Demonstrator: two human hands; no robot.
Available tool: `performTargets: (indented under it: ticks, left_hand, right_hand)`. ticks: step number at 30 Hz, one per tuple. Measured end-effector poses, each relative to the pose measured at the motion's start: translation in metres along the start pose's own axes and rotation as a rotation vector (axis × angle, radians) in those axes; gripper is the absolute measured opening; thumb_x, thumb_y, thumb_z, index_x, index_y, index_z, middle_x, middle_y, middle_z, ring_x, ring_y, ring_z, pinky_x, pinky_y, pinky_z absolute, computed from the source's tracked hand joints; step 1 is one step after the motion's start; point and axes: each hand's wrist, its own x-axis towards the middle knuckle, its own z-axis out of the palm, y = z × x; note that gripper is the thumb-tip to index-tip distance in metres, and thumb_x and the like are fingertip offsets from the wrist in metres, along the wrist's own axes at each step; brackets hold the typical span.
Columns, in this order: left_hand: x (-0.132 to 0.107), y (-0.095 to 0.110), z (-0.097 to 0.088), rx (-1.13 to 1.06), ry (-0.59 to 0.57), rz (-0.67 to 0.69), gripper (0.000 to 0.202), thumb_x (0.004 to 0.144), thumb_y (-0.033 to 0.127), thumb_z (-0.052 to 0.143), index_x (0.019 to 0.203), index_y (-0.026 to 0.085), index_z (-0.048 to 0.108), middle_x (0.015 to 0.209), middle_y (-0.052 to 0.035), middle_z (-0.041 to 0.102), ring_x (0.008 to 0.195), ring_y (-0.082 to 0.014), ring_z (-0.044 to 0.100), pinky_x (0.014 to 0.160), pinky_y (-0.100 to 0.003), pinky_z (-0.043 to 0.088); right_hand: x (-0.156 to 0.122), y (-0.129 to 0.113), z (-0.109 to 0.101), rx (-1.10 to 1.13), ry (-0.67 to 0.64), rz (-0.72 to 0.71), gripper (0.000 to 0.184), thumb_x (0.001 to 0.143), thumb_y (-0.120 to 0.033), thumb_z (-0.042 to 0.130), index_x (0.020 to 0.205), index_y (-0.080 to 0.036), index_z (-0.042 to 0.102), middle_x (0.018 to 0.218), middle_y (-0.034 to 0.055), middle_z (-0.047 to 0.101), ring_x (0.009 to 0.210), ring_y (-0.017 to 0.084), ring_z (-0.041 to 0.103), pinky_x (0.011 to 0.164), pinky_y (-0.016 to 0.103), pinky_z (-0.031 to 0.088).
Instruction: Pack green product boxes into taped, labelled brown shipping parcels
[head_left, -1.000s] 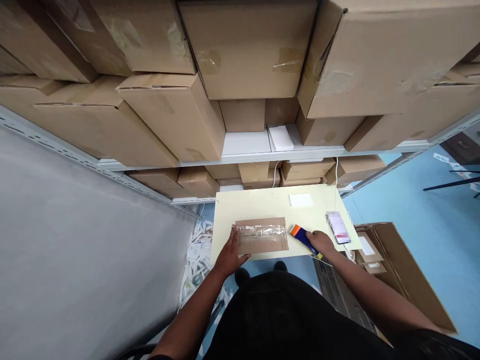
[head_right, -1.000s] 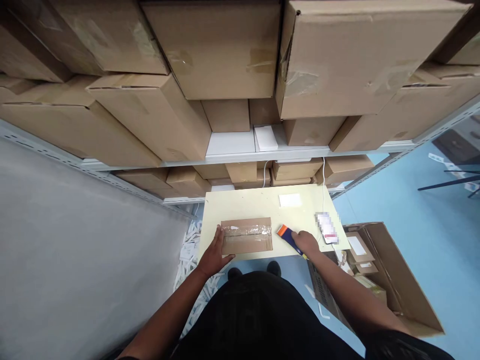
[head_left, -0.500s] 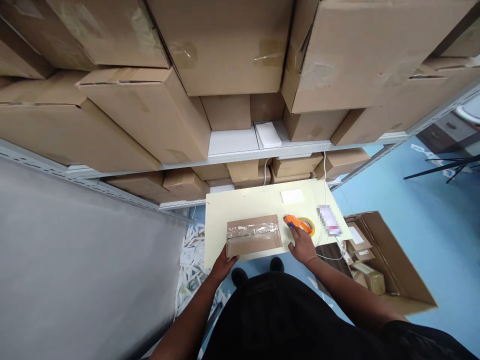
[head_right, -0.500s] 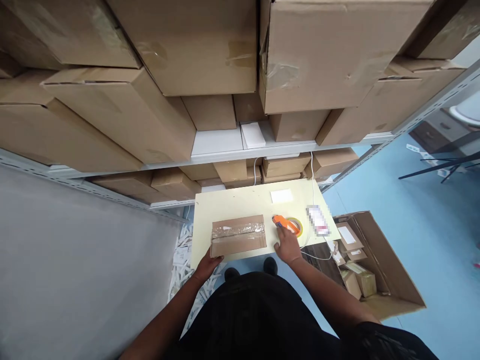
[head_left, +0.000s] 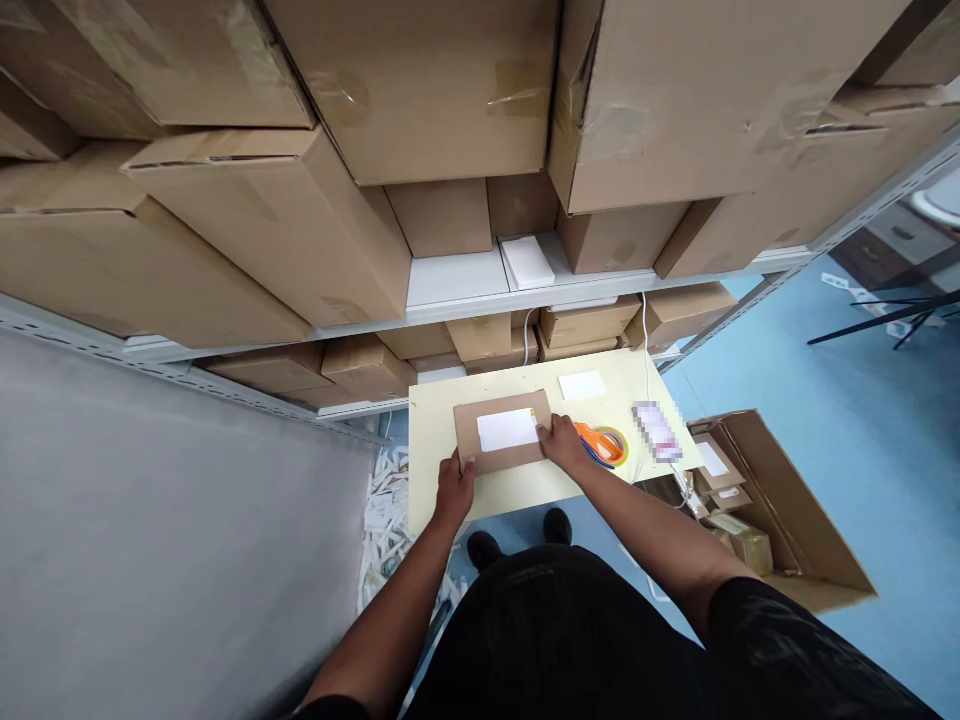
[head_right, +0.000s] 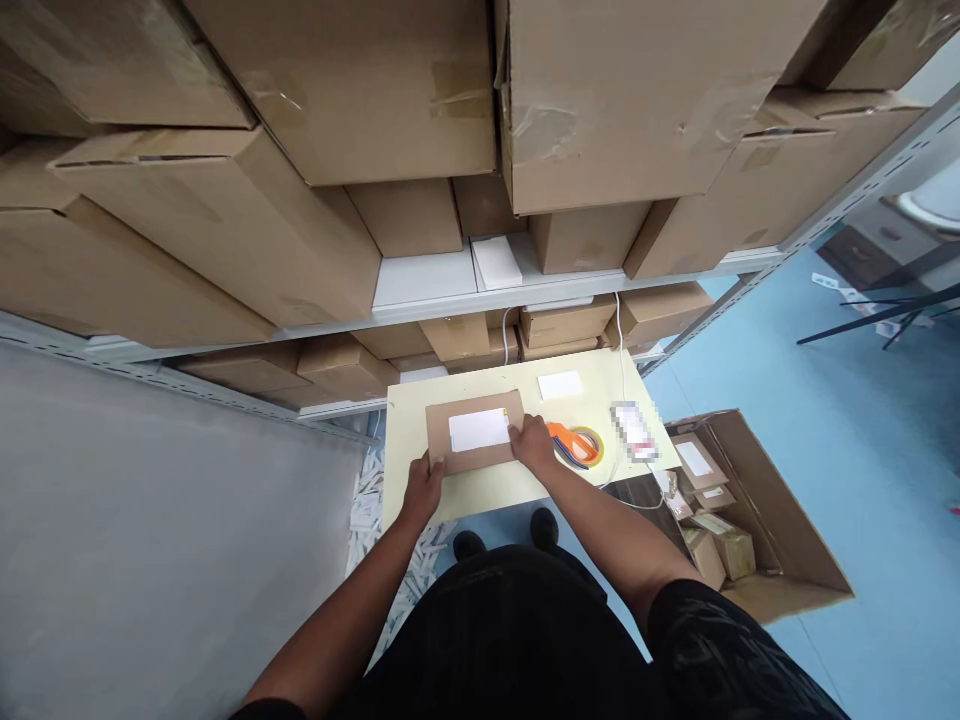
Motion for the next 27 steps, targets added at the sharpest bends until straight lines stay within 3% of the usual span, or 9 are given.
performTargets:
  ticks: [3, 5, 8, 11, 17, 20, 23, 25, 27]
  left_hand:
    - [0.018, 0.003, 0.002, 0.005, 0.000, -0.044, 0.052, 0.100, 0.050, 0.039, 0.128, 0.014, 0.065, 0.103, -0.0135, 0.066, 0.112, -0.0321, 0.062, 0.102, -0.050, 0.050]
    - [0.017, -0.002, 0.001, -0.018, -0.036, -0.033, 0.054, 0.102, 0.050, 0.036, 0.130, 0.015, 0.065, 0.108, -0.0144, 0.068, 0.115, -0.0320, 0.062, 0.103, -0.050, 0.049]
    - [-0.006, -0.012, -0.005, -0.043, 0.003, -0.044, 0.055, 0.101, 0.052, 0.038, 0.134, 0.014, 0.061, 0.123, -0.0162, 0.065, 0.117, -0.0299, 0.062, 0.103, -0.048, 0.050]
    - [-0.043, -0.016, -0.012, -0.035, 0.059, -0.058, 0.051, 0.099, 0.052, 0.044, 0.131, 0.016, 0.062, 0.127, -0.0162, 0.062, 0.111, -0.0280, 0.065, 0.095, -0.046, 0.056]
    - [-0.082, 0.028, -0.017, 0.049, -0.299, 0.212, 0.030, 0.100, 0.041, 0.047, 0.104, 0.026, 0.073, 0.103, -0.0069, 0.070, 0.100, -0.0232, 0.067, 0.092, -0.039, 0.056]
    - [-0.058, 0.076, -0.001, 0.070, -0.389, 0.315, 0.030, 0.101, 0.038, 0.047, 0.103, 0.024, 0.073, 0.102, -0.0070, 0.071, 0.100, -0.0224, 0.066, 0.093, -0.038, 0.055]
    - [-0.012, 0.125, 0.029, 0.107, -0.343, 0.356, 0.031, 0.096, 0.040, 0.056, 0.115, 0.021, 0.071, 0.115, -0.0106, 0.069, 0.113, -0.0262, 0.062, 0.101, -0.043, 0.051]
    - [0.020, 0.150, 0.051, 0.091, -0.365, 0.330, 0.044, 0.090, 0.043, 0.063, 0.126, 0.018, 0.067, 0.131, -0.0137, 0.064, 0.124, -0.0292, 0.057, 0.108, -0.045, 0.047]
    - [0.044, 0.169, 0.071, 0.008, -0.492, 0.233, 0.047, 0.090, 0.047, 0.063, 0.127, 0.017, 0.067, 0.129, -0.0131, 0.065, 0.115, -0.0270, 0.063, 0.099, -0.040, 0.052]
  right_hand:
    - [0.006, 0.004, 0.000, 0.058, -0.052, -0.042, 0.048, 0.100, -0.048, 0.050, 0.133, -0.015, 0.059, 0.126, 0.0141, 0.064, 0.113, 0.025, 0.061, 0.096, 0.030, 0.045]
    - [-0.003, 0.022, 0.004, 0.076, 0.050, -0.070, 0.047, 0.102, -0.046, 0.044, 0.136, -0.016, 0.058, 0.127, 0.0137, 0.064, 0.116, 0.025, 0.059, 0.099, 0.031, 0.044]
    - [-0.028, 0.068, 0.013, -0.057, 0.267, -0.013, 0.049, 0.100, -0.047, 0.046, 0.131, -0.013, 0.061, 0.124, 0.0178, 0.064, 0.120, 0.031, 0.054, 0.105, 0.040, 0.039]
    - [-0.045, 0.114, 0.022, -0.233, 0.249, 0.095, 0.050, 0.094, -0.051, 0.057, 0.125, -0.013, 0.064, 0.125, 0.0198, 0.063, 0.121, 0.035, 0.051, 0.102, 0.045, 0.037]
    - [-0.037, 0.146, 0.022, -0.285, 0.123, 0.060, 0.030, 0.096, -0.034, 0.054, 0.113, -0.015, 0.070, 0.120, 0.0195, 0.067, 0.123, 0.036, 0.049, 0.106, 0.047, 0.029]
    - [-0.035, 0.149, 0.010, -0.059, 0.117, 0.055, 0.032, 0.096, -0.039, 0.053, 0.109, -0.015, 0.069, 0.113, 0.0163, 0.068, 0.118, 0.032, 0.054, 0.103, 0.042, 0.037]
    - [-0.049, 0.155, -0.006, 0.325, 0.060, -0.032, 0.036, 0.094, -0.050, 0.053, 0.103, -0.018, 0.068, 0.101, 0.0098, 0.067, 0.104, 0.028, 0.059, 0.090, 0.035, 0.046]
    - [-0.063, 0.159, -0.016, 0.541, 0.017, -0.107, 0.037, 0.093, -0.054, 0.056, 0.103, -0.020, 0.067, 0.099, 0.0071, 0.066, 0.098, 0.026, 0.061, 0.085, 0.034, 0.048]
    - [-0.077, 0.161, -0.024, 0.667, -0.015, -0.146, 0.036, 0.091, -0.055, 0.061, 0.103, -0.022, 0.067, 0.099, 0.0059, 0.065, 0.096, 0.026, 0.062, 0.084, 0.035, 0.049]
